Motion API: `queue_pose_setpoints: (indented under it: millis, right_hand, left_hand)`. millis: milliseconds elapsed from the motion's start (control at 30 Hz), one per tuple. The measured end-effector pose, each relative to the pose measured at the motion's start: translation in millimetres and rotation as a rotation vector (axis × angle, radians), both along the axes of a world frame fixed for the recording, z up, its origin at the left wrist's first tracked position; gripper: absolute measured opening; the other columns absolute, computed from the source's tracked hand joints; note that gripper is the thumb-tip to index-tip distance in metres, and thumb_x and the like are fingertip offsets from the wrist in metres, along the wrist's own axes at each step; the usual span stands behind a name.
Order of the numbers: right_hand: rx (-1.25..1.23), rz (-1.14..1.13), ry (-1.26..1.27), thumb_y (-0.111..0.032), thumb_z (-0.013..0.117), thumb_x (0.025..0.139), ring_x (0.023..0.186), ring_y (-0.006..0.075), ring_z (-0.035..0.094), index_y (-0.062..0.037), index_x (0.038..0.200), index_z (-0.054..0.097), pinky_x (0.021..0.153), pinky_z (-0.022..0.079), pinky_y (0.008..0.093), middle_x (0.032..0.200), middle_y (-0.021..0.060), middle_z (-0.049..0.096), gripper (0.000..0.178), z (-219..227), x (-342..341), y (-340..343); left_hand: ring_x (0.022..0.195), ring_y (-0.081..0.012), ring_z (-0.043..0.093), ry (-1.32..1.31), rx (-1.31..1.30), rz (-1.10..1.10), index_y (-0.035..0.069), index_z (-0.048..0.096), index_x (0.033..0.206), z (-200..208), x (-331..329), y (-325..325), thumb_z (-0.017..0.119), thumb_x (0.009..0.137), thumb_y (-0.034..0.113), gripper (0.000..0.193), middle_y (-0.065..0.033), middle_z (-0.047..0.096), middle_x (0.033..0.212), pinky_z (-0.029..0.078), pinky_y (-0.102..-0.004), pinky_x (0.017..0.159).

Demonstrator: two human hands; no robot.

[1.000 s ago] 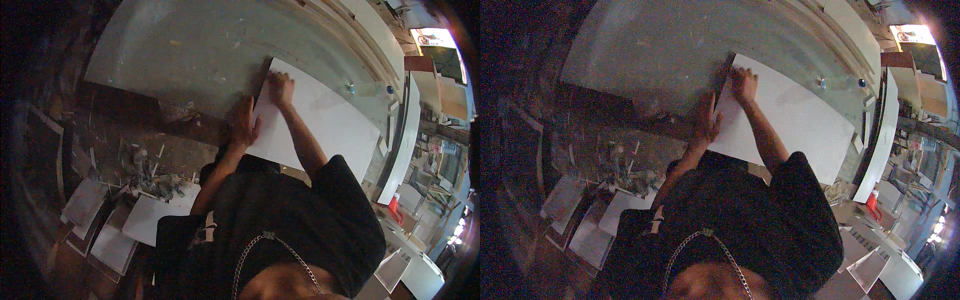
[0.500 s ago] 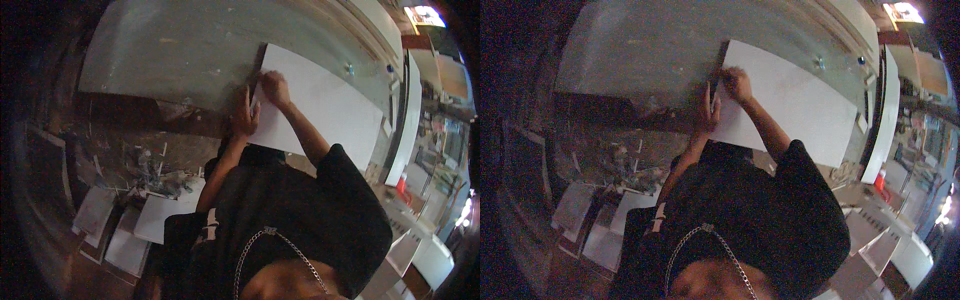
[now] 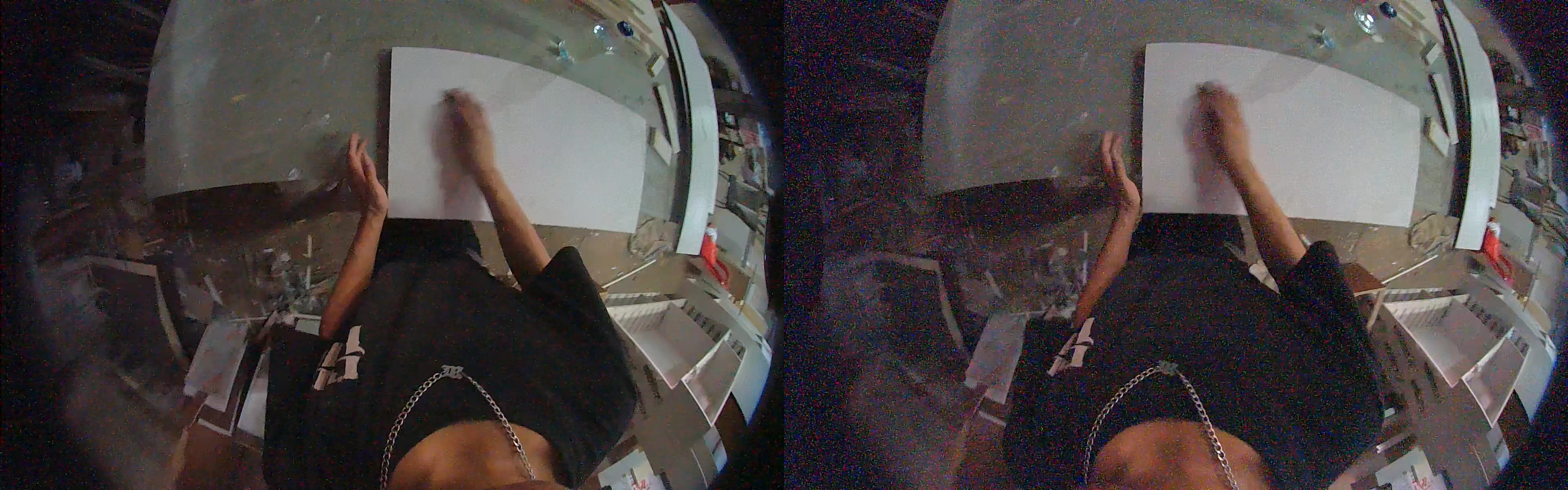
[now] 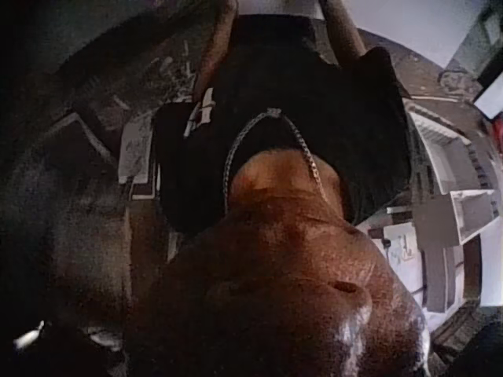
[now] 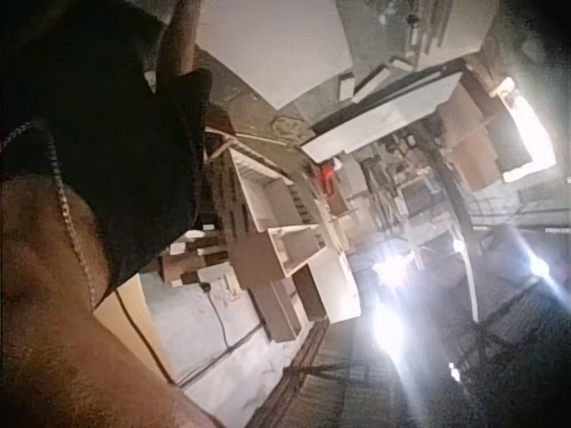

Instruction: The person cleans wood panels by hand using a small piece of cloth, wiping along the edges and surfaces of a dark panel and then a white panel.

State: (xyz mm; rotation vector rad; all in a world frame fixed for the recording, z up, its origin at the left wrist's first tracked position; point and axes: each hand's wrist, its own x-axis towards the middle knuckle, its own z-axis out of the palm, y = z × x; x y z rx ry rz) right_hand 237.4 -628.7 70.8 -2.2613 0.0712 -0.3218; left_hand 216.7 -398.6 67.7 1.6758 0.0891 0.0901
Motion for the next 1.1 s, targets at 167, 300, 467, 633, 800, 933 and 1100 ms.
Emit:
queue_pose_setpoints:
  millis: [167,300,467,633,800,933,1100]
  right_hand:
    - [-0.167,0.617,-0.119,-0.015,0.061,0.087,0.13,0.0312,0.049,-0.007,0.127,0.058,0.105,0.046,0.0394,0.14,0.0106,0.053,0.041,-9,-52,101]
    - [-0.056,0.732,-0.191,-0.012,0.068,0.08,0.121,0.0309,0.057,-0.0072,0.115,0.066,0.098,0.051,0.0393,0.131,0.0111,0.06,0.036,-3,-65,88]
    - [0.254,0.148,-0.004,0.009,0.062,0.077,0.097,0.0232,0.069,-0.0031,0.101,0.068,0.084,0.055,0.0341,0.108,0.0095,0.07,0.027,34,-41,72]
    - [0.075,-0.424,-0.154,0.001,0.059,0.086,0.086,0.0199,0.072,-0.0056,0.102,0.066,0.08,0.055,0.0328,0.089,0.0061,0.074,0.019,16,54,20]
    - [-0.046,-0.433,-0.149,-0.015,0.059,0.087,0.084,0.0296,0.066,-0.006,0.091,0.07,0.074,0.051,0.0391,0.09,0.0169,0.067,0.014,-7,102,-10]
    - [0.149,-0.13,0.088,-0.005,0.068,0.077,0.089,0.0323,0.064,-0.0029,0.101,0.065,0.08,0.053,0.0379,0.097,0.0142,0.065,0.025,-20,53,106]
    - [-0.189,-0.105,0.035,-0.006,0.073,0.076,0.085,0.0286,0.065,-0.0077,0.102,0.068,0.076,0.053,0.037,0.093,0.0104,0.064,0.027,-8,-99,157]
  left_hand:
    - [0.134,-0.0312,0.042,-0.102,0.0,0.139,0.0,0.032,0.146,20,-1,43,0.032,0.104,0.041,0.059,-0.0194,0.041,0.144,0.031,-0.0428,0.113]
    - [0.131,-0.0311,0.045,-0.039,-0.009,0.112,0.0,0.035,0.145,38,22,46,0.033,0.104,0.04,0.057,-0.0196,0.044,0.142,0.034,-0.0427,0.11]
    - [0.121,-0.0312,0.054,-0.224,0.17,-0.079,0.0,0.048,0.135,19,106,36,0.049,0.1,0.032,0.048,-0.0185,0.056,0.13,0.041,-0.041,0.103]
    - [0.106,-0.0341,0.062,-0.207,0.429,-0.561,0.003,0.059,0.124,2,207,-1,0.062,0.092,0.023,0.038,-0.0186,0.062,0.121,0.048,-0.0408,0.093]
    - [0.093,-0.0339,0.066,-0.443,0.309,-0.706,0.003,0.066,0.114,-19,236,-37,0.062,0.091,0.022,0.029,-0.0177,0.066,0.107,0.051,-0.0397,0.086]
    - [0.092,-0.0349,0.065,-0.367,0.226,-0.663,0.002,0.067,0.11,-48,253,-13,0.064,0.09,0.029,0.033,-0.0174,0.067,0.1,0.051,-0.0402,0.084]
    - [0.109,-0.0342,0.058,-0.396,0.485,-0.68,0.004,0.067,0.109,-34,224,-41,0.065,0.088,0.03,0.033,-0.0158,0.063,0.114,0.046,-0.0437,0.092]
